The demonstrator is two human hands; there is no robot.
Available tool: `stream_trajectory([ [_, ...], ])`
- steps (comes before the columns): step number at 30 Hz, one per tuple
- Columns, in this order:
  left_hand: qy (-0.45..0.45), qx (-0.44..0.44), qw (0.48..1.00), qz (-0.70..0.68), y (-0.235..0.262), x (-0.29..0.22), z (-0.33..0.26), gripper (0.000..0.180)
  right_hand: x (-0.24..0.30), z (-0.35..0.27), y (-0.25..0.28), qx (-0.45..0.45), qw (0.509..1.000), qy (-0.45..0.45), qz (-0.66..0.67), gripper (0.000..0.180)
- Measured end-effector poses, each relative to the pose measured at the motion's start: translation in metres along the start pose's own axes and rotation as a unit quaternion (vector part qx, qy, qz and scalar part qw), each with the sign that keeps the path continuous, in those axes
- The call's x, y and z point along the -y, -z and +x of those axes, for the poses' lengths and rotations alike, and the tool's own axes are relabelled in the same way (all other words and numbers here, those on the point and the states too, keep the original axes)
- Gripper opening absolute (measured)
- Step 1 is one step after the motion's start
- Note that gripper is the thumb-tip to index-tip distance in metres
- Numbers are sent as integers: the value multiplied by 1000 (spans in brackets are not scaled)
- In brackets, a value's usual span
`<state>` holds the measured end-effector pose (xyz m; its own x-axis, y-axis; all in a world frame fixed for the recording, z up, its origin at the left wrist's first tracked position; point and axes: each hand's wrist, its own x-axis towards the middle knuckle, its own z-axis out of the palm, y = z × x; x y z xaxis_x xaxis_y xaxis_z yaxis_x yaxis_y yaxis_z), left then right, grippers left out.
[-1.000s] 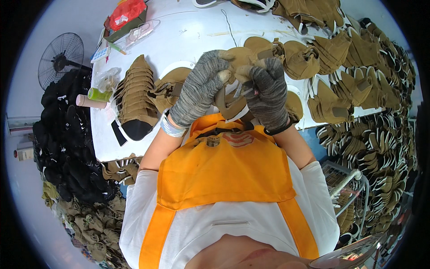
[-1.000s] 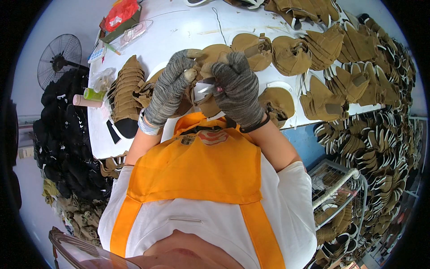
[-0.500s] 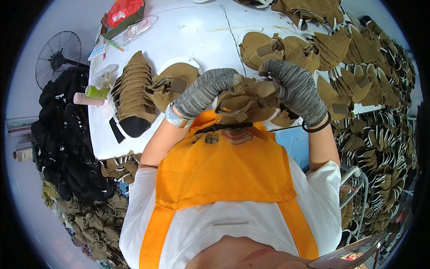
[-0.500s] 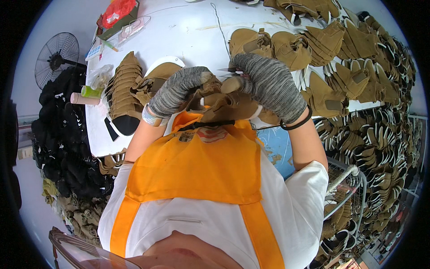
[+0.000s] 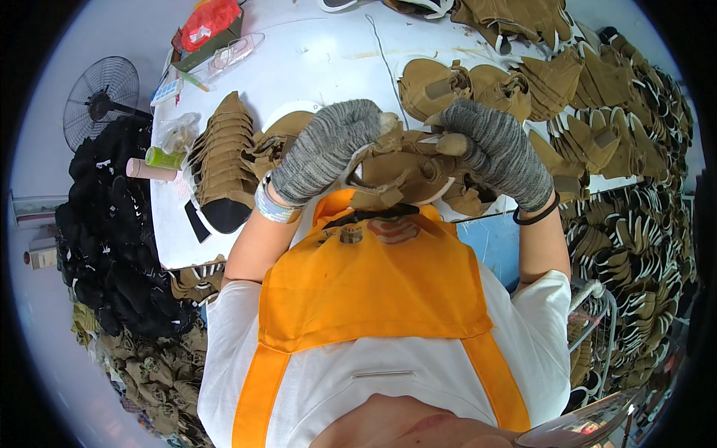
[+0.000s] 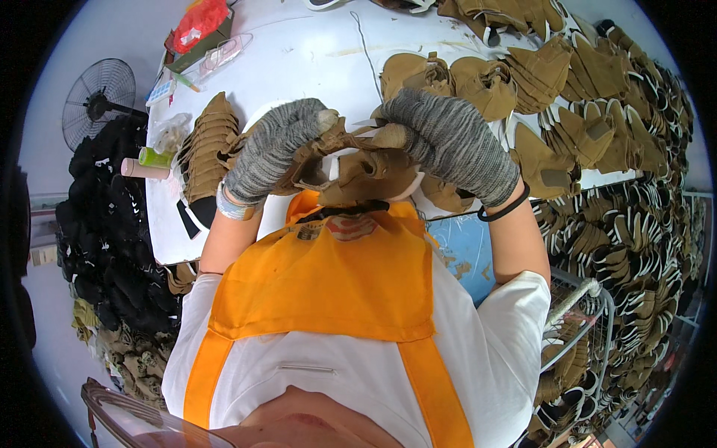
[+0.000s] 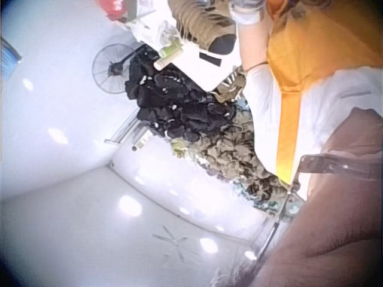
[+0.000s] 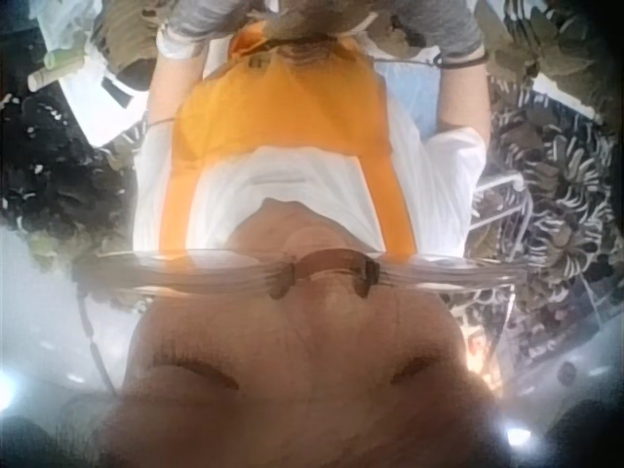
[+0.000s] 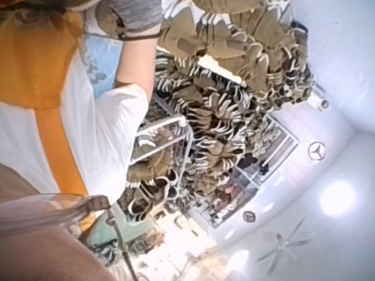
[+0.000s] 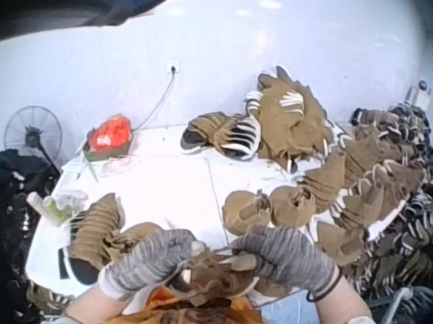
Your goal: The person trims excess material from the edges of shoe uppers and applies a thin layer of adhesive to the seams by hand.
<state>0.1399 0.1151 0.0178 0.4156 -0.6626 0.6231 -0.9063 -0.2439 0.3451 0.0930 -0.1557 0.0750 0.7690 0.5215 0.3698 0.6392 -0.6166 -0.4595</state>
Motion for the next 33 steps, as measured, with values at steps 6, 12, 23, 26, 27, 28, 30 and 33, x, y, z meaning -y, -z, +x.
stream_trajectory([
  [6,107,72,987,-94,30,-21,26,28,4,10,-4,-9,999,38,-25,28],
  [12,5,87,996,-9,18,-22,15,40,5,6,-11,41,998,25,-50,27],
  [23,2,37,999,17,-10,-5,0,47,6,0,-15,60,997,-18,-52,22],
  [26,13,29,999,10,-19,0,-7,48,7,0,-14,59,998,-27,5,22],
  [27,23,32,999,4,-21,2,-9,49,4,-2,-16,55,997,-36,27,22],
  [28,17,34,999,0,-20,0,-6,49,-2,-5,-21,51,997,-46,47,22],
  [30,5,40,999,-7,-16,-5,3,48,-7,-8,-21,43,995,-60,69,22],
  [33,24,45,998,-20,-23,1,-6,48,-5,-6,-16,42,996,-54,61,23],
])
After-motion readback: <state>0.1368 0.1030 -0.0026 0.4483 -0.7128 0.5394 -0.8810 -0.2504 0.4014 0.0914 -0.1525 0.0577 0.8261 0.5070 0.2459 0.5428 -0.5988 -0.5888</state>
